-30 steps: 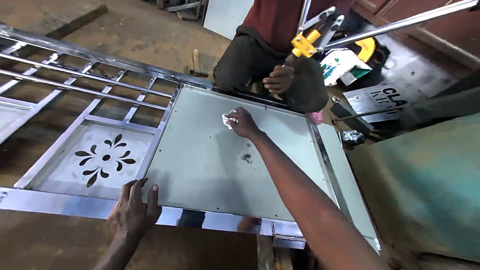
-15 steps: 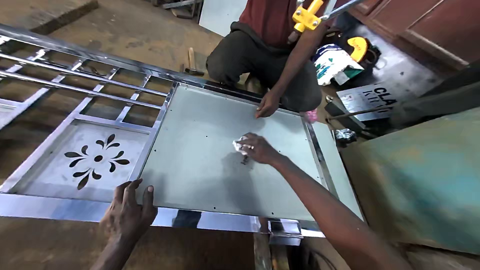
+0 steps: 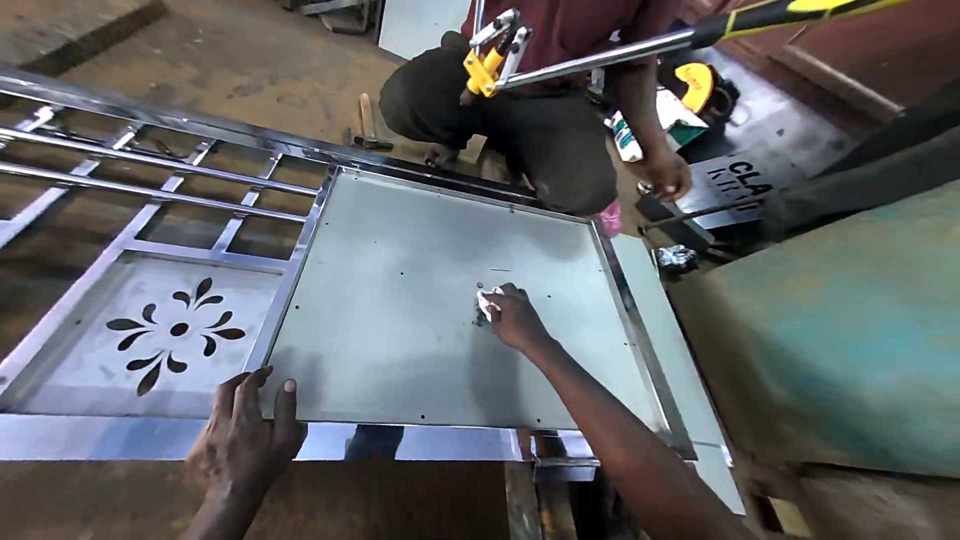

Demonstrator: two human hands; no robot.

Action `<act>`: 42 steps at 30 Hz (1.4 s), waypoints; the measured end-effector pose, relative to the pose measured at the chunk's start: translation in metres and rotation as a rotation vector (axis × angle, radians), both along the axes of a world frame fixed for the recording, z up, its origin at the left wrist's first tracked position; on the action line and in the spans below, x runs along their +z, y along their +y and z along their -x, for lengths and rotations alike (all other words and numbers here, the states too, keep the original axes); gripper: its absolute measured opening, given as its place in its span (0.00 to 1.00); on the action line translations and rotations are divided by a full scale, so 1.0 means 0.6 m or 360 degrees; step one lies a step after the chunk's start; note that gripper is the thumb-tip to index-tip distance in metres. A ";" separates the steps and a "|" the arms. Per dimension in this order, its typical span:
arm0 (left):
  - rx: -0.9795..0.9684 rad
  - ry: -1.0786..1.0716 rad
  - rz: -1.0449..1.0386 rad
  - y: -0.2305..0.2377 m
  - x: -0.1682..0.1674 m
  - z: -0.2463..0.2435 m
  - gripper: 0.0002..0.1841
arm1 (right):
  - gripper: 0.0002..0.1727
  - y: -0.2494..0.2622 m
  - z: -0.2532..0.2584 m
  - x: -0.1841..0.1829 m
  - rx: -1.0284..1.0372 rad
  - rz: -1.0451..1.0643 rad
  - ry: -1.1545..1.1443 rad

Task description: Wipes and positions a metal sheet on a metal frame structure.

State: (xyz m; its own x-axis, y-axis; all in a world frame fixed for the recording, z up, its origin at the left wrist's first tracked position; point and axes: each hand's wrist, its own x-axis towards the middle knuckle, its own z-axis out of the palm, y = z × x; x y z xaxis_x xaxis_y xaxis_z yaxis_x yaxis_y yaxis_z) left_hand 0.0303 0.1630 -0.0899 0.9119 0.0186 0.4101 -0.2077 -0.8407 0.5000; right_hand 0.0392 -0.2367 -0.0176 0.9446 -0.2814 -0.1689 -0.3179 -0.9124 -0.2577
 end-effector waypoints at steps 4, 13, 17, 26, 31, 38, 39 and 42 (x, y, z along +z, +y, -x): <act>0.0010 -0.0033 0.0004 -0.001 -0.001 0.000 0.32 | 0.16 -0.010 -0.005 0.039 -0.0019 -0.0112 -0.0065; -0.0019 0.0038 0.0034 0.001 0.003 0.001 0.32 | 0.18 0.000 -0.011 0.016 0.0137 -0.0057 0.0201; -0.0012 0.0029 0.0021 0.003 0.001 0.000 0.32 | 0.17 -0.030 0.012 0.051 -0.0033 -0.0156 0.0118; 0.0015 0.0034 -0.0015 0.000 0.004 0.002 0.33 | 0.22 0.036 0.052 0.031 -0.0651 -0.0176 0.0252; 0.0012 0.0037 -0.0015 -0.001 0.008 -0.001 0.33 | 0.19 0.021 0.060 0.050 -0.0668 -0.0418 -0.0015; -0.0031 0.0216 0.0007 0.000 0.010 0.000 0.32 | 0.18 0.019 0.052 0.038 -0.0610 -0.0509 0.0017; -0.0072 0.0309 0.0033 -0.010 0.023 -0.001 0.31 | 0.17 0.018 0.056 0.046 -0.0589 -0.0572 -0.0011; -0.0433 0.0366 0.0113 -0.085 0.083 -0.017 0.22 | 0.17 -0.003 0.086 0.071 -0.0662 -0.0694 -0.0177</act>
State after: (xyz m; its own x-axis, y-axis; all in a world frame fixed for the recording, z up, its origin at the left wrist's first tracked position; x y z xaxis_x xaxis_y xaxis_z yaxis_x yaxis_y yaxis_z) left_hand 0.0405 0.1117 -0.0400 0.9556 -0.2162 0.2002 -0.2944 -0.7315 0.6150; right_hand -0.0127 -0.2385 0.0247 0.7891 -0.5574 -0.2581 -0.5744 -0.5207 -0.6316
